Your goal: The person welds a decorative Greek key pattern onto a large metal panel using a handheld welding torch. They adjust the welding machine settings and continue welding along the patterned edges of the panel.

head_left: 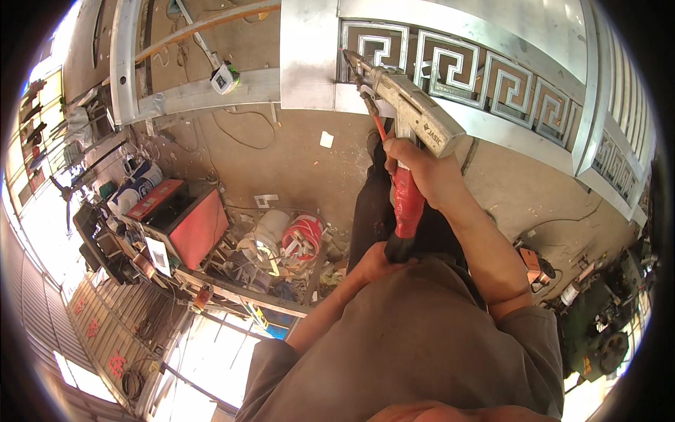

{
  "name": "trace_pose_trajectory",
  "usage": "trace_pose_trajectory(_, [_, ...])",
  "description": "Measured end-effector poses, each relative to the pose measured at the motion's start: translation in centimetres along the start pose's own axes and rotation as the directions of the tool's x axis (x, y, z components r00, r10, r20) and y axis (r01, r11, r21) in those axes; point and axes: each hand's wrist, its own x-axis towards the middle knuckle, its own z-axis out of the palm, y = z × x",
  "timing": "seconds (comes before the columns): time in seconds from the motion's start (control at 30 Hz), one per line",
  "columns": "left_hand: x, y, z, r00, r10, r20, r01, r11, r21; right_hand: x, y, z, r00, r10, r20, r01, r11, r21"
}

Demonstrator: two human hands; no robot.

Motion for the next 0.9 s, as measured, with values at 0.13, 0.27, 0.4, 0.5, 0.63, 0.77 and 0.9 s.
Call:
trace_pose_trajectory(0.13, [0.3, -0.4, 0.3, 0.999, 0.033, -0.031, -0.033, 0.999, -0.012, 0.1, -0.1, 0.3, 1.0, -0.004, -0.015, 0.004, 1.0, 0.017])
trace_pose_trajectory(0.27, [0.6, -0.5, 0.6, 0.998, 0.066, -0.004, -0.066, 0.995, -0.078, 0.2, -0.4, 0.4, 0.999, -0.009, -0.032, 0.008, 1.0, -0.021])
trace_pose_trajectory(0.4, [0.8, -0.1, 0.8, 0.996, 0.076, 0.057, -0.067, 0.988, -0.135, 0.2, -0.7, 0.3, 0.999, -0.005, -0.032, 0.004, 1.0, -0.01])
trace_pose_trajectory(0.5, [0.8, 0.3, 0.8, 0.995, 0.073, 0.074, -0.062, 0.988, -0.141, 0.2, -0.7, 0.5, 0.999, 0.02, -0.048, -0.021, 1.0, -0.014])
trace_pose_trajectory(0.63, [0.8, 0.0, 0.7, 0.987, 0.134, 0.089, -0.115, 0.975, -0.191, 0.2, -0.9, 0.9, 0.998, 0.024, -0.065, -0.025, 0.999, -0.022])
trace_pose_trajectory(0.77, [0.7, -0.5, 0.9, 0.986, 0.147, 0.077, -0.129, 0.972, -0.195, -0.3, -1.3, 0.9, 0.997, 0.046, -0.06, -0.048, 0.998, -0.033])
trace_pose_trajectory(0.9, [0.2, 0.2, 1.1, 0.989, 0.145, 0.033, -0.135, 0.97, -0.203, -1.4, -1.5, 0.7, 0.998, -0.018, -0.061, 0.016, 0.999, -0.029])
